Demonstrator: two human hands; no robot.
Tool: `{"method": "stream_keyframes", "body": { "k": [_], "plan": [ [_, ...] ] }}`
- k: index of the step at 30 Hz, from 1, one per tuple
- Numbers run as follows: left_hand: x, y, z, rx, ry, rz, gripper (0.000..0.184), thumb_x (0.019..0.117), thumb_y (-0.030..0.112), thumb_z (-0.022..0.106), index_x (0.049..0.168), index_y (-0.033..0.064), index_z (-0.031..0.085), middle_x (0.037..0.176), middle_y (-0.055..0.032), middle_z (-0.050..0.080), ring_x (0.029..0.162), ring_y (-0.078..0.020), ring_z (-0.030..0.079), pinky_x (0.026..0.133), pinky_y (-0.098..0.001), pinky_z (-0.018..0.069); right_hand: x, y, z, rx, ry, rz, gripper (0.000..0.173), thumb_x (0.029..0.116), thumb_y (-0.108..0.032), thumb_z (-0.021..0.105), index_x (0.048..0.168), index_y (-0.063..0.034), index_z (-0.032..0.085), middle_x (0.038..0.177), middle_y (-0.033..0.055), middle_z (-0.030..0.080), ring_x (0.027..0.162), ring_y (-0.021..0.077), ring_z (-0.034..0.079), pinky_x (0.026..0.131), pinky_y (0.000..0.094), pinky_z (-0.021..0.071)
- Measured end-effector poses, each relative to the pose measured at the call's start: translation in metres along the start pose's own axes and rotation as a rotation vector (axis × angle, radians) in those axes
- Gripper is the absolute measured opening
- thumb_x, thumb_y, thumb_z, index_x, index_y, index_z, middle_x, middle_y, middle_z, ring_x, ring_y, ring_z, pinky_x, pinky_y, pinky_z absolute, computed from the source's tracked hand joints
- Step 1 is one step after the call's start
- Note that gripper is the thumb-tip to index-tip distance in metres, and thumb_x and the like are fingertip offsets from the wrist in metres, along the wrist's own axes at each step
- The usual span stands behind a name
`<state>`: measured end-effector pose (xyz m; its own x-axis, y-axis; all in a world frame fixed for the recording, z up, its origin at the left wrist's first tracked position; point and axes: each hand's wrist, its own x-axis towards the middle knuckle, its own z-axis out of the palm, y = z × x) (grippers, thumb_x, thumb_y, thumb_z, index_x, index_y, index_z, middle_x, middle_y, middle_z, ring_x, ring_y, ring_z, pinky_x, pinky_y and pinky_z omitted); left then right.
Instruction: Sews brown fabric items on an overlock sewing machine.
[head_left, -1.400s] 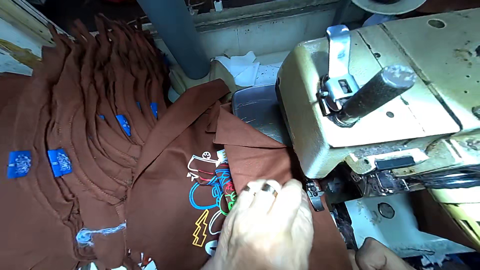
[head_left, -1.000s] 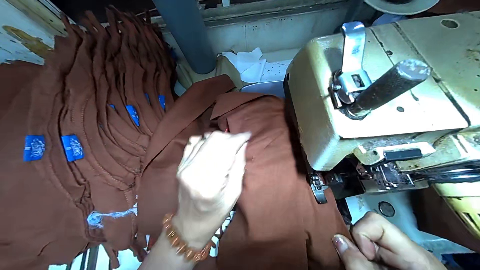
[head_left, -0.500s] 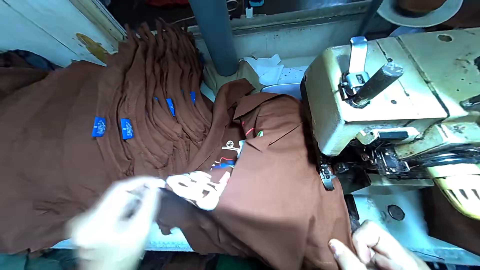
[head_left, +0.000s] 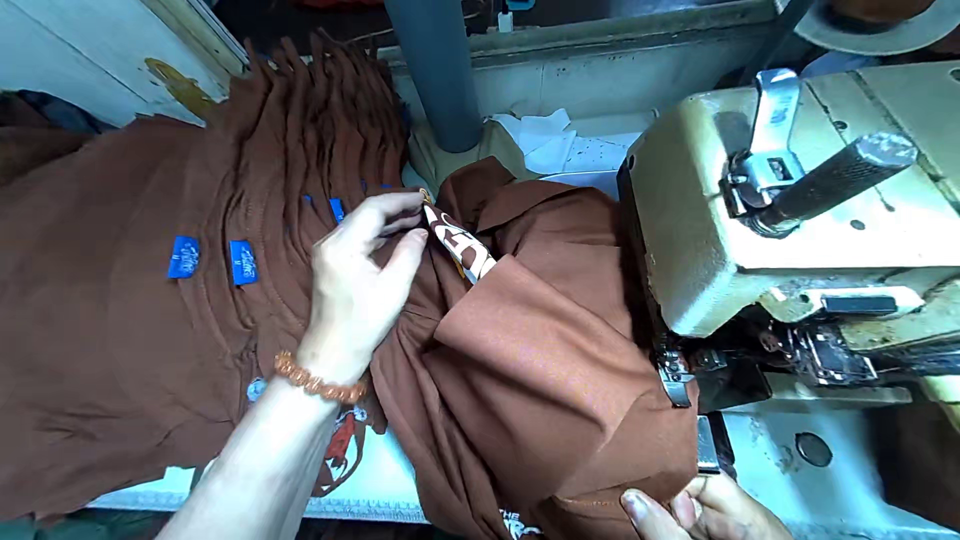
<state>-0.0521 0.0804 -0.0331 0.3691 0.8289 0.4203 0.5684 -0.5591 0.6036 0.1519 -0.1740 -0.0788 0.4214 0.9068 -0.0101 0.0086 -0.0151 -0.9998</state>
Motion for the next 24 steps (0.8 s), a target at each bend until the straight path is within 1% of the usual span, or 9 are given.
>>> {"method": "stream_keyframes", "body": {
  "k": [2, 5, 8, 11, 13, 15, 19, 21, 24],
  "plan": [
    [-0.024, 0.011, -0.010, -0.061, 0.028, 0.015, 0.032, 0.1046, 0.020, 0.052, 0.123, -0.0027, 0.065, 0.113, -0.0062, 0.070, 0.099, -0.0041, 0.067, 0.091, -0.0224, 0.0556, -0.001, 0.000, 0.002, 0.049, -0.001, 0.015, 0.026, 0.0809, 0.003, 0.075, 0.085, -0.0192, 0.062, 0.071, -0.0207, 0.062, 0.062, -0.0119, 0.054, 0.059, 0.0096, 0.0479],
    [-0.055, 0.015, -0.011, -0.091, -0.154, 0.054, 0.054, 0.0927, 0.051, 0.065, 0.122, 0.0069, 0.070, 0.123, 0.0016, 0.069, 0.116, -0.0050, 0.062, 0.101, -0.0292, 0.0511, -0.003, -0.001, 0.003, 0.100, -0.016, 0.032, 0.029, 0.0813, 0.006, 0.073, 0.090, -0.0187, 0.061, 0.075, -0.0195, 0.064, 0.064, -0.0099, 0.056, 0.061, 0.0117, 0.0503],
    [-0.075, 0.025, 0.003, -0.149, -0.070, 0.063, 0.021, 0.0887, 0.028, 0.070, 0.098, 0.0106, 0.078, 0.121, 0.0029, 0.071, 0.122, -0.0062, 0.061, 0.107, -0.0275, 0.0488, -0.005, -0.005, 0.004, 0.165, -0.007, 0.072, 0.033, 0.0810, 0.009, 0.072, 0.100, -0.0148, 0.059, 0.081, -0.0155, 0.070, 0.069, -0.0051, 0.064, 0.065, 0.0163, 0.0560],
    [-0.091, 0.065, -0.006, -0.606, -0.001, -0.293, 0.018, 0.0951, 0.014, 0.061, 0.106, 0.0167, 0.074, 0.101, 0.0099, 0.074, 0.096, 0.0022, 0.068, 0.085, -0.0170, 0.0566, -0.008, -0.010, 0.002, 0.215, 0.004, 0.083, 0.032, 0.0815, 0.008, 0.073, 0.104, -0.0092, 0.057, 0.082, -0.0110, 0.072, 0.072, -0.0001, 0.068, 0.066, 0.0204, 0.0580],
    [-0.101, 0.093, -0.028, -1.014, -0.013, -0.624, 0.029, 0.1036, 0.011, 0.050, 0.115, 0.0198, 0.075, 0.105, 0.0075, 0.076, 0.099, -0.0012, 0.070, 0.088, -0.0213, 0.0579, -0.014, -0.009, -0.005, 0.250, -0.064, 0.067, 0.032, 0.0855, 0.006, 0.071, 0.108, -0.0136, 0.061, 0.092, -0.0115, 0.077, 0.081, -0.0009, 0.072, 0.074, 0.0206, 0.0605],
    [-0.106, 0.089, -0.041, -0.858, -0.095, -0.758, 0.032, 0.1068, 0.009, 0.040, 0.116, 0.0197, 0.069, 0.102, 0.0149, 0.074, 0.097, 0.0062, 0.068, 0.086, -0.0144, 0.0553, -0.018, -0.005, -0.010, 0.233, -0.111, 0.026, 0.027, 0.0876, 0.000, 0.072, 0.106, -0.0189, 0.066, 0.092, -0.0157, 0.075, 0.081, -0.0050, 0.069, 0.072, 0.0169, 0.0586],
    [-0.107, 0.021, -0.035, -0.094, -0.170, -0.216, 0.011, 0.0934, 0.017, 0.061, 0.096, 0.0117, 0.070, 0.071, 0.0136, 0.065, 0.061, 0.0103, 0.057, 0.056, -0.0073, 0.0468, -0.024, 0.001, -0.017, 0.149, -0.139, -0.002, 0.017, 0.0873, 0.000, 0.072, 0.098, -0.0132, 0.072, 0.084, -0.0128, 0.074, 0.073, -0.0055, 0.067, 0.067, 0.0162, 0.0570],
    [-0.105, 0.014, -0.034, 0.360, -0.097, 0.020, 0.025, 0.0960, 0.029, 0.057, 0.088, 0.0097, 0.071, 0.064, 0.0046, 0.060, 0.055, -0.0036, 0.055, 0.050, -0.0236, 0.0441, -0.026, 0.001, -0.018, 0.094, -0.144, -0.009, 0.012, 0.0865, 0.001, 0.072, 0.092, -0.0093, 0.072, 0.076, -0.0117, 0.071, 0.068, -0.0070, 0.063, 0.063, 0.0145, 0.0540],
    [-0.108, 0.061, -0.029, 0.444, 0.012, 0.109, 0.030, 0.0978, 0.024, 0.058, 0.103, -0.0019, 0.072, 0.096, -0.0183, 0.073, 0.089, -0.0305, 0.070, 0.081, -0.0507, 0.0526, -0.028, 0.004, -0.020, 0.069, -0.171, -0.054, 0.005, 0.0874, -0.001, 0.072, 0.088, -0.0058, 0.071, 0.074, -0.0091, 0.069, 0.067, -0.0076, 0.060, 0.063, 0.0136, 0.0522]
  ]
}}
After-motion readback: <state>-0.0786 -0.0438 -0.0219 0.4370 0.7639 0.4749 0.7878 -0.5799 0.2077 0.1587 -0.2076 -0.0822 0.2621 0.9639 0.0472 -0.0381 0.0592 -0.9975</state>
